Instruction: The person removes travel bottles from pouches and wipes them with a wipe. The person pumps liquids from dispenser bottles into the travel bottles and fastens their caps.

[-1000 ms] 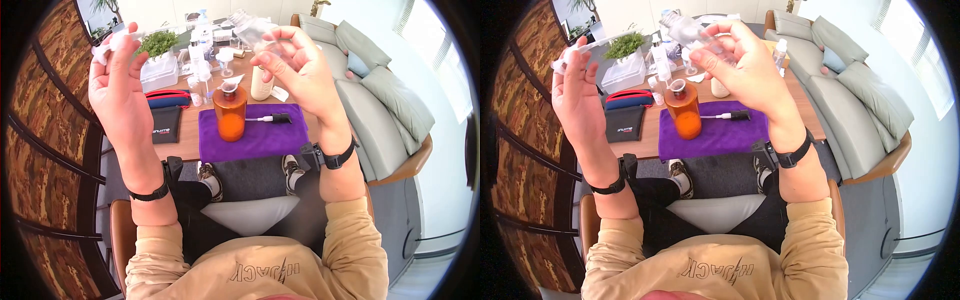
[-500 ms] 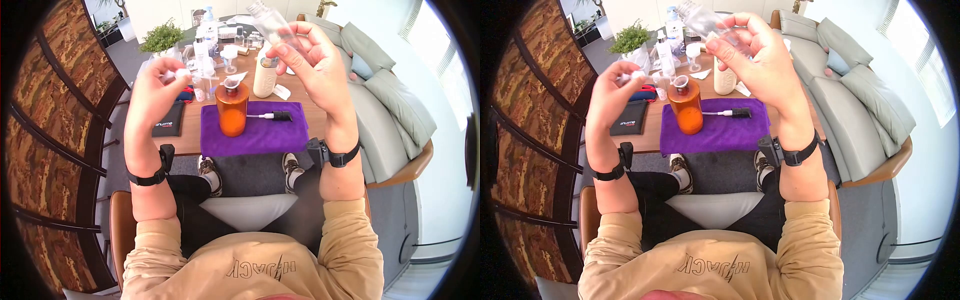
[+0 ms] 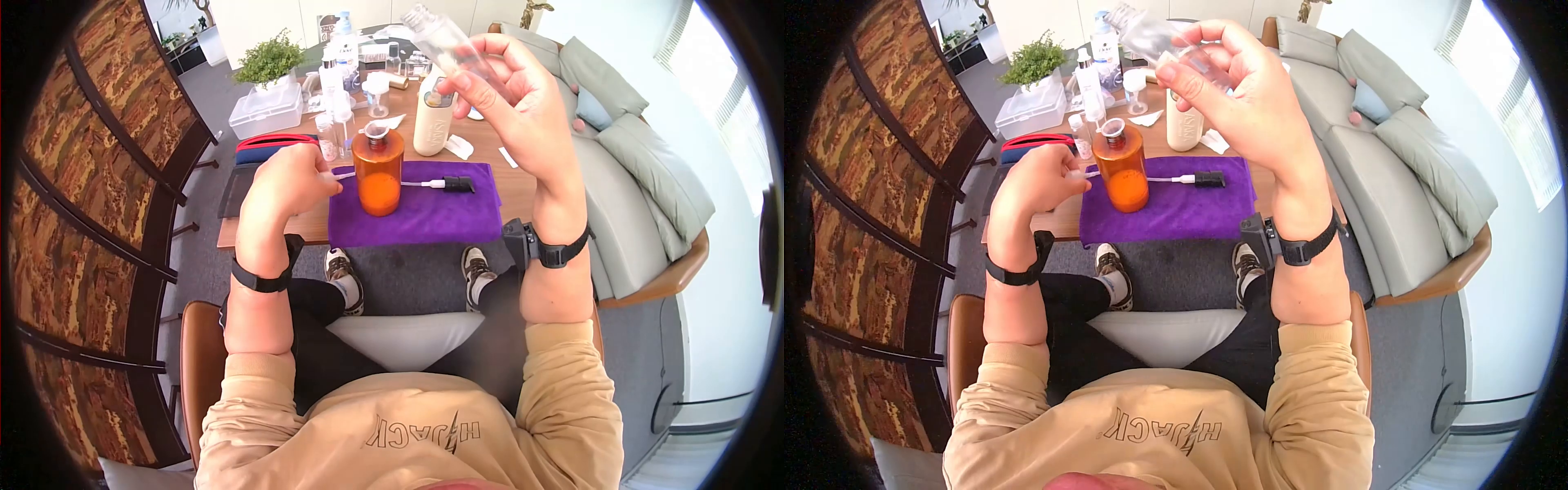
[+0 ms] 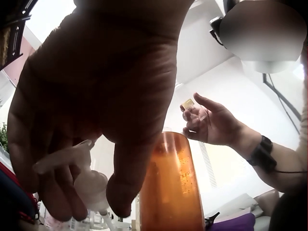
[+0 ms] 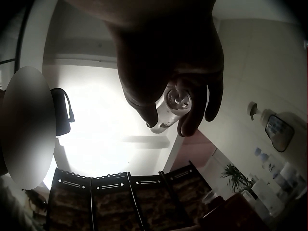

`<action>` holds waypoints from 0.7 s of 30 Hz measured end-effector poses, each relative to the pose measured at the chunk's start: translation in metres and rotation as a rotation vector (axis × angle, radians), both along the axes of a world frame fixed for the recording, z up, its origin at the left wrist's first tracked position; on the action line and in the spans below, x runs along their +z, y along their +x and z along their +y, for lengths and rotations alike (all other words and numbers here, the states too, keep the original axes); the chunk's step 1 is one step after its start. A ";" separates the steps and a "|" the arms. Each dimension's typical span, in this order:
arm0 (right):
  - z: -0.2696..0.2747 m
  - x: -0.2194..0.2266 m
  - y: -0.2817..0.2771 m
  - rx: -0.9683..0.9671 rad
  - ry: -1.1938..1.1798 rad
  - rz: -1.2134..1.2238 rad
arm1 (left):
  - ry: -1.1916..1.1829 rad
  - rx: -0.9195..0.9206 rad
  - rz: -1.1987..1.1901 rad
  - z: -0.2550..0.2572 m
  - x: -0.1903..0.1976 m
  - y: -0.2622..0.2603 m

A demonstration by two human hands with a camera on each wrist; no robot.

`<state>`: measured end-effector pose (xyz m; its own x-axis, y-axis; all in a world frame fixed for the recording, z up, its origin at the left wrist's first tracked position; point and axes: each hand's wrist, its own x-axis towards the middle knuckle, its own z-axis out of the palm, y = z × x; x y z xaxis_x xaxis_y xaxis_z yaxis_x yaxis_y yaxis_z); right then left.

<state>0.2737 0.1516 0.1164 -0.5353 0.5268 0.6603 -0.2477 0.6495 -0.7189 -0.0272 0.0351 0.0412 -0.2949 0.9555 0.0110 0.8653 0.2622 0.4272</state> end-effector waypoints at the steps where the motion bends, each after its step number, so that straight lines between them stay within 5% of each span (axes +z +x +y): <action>1: 0.000 0.000 0.000 -0.002 0.007 0.008 | -0.001 -0.001 0.001 0.000 -0.001 -0.001; 7: -0.003 0.000 -0.001 -0.002 0.030 0.004 | 0.043 0.109 -0.059 -0.008 0.017 0.013; 12: -0.003 -0.002 -0.002 -0.014 0.038 -0.015 | 0.133 -0.079 0.089 0.006 -0.013 0.011; 21: 0.005 -0.004 0.009 -0.070 0.146 -0.187 | -0.047 -0.119 0.114 0.008 -0.026 0.027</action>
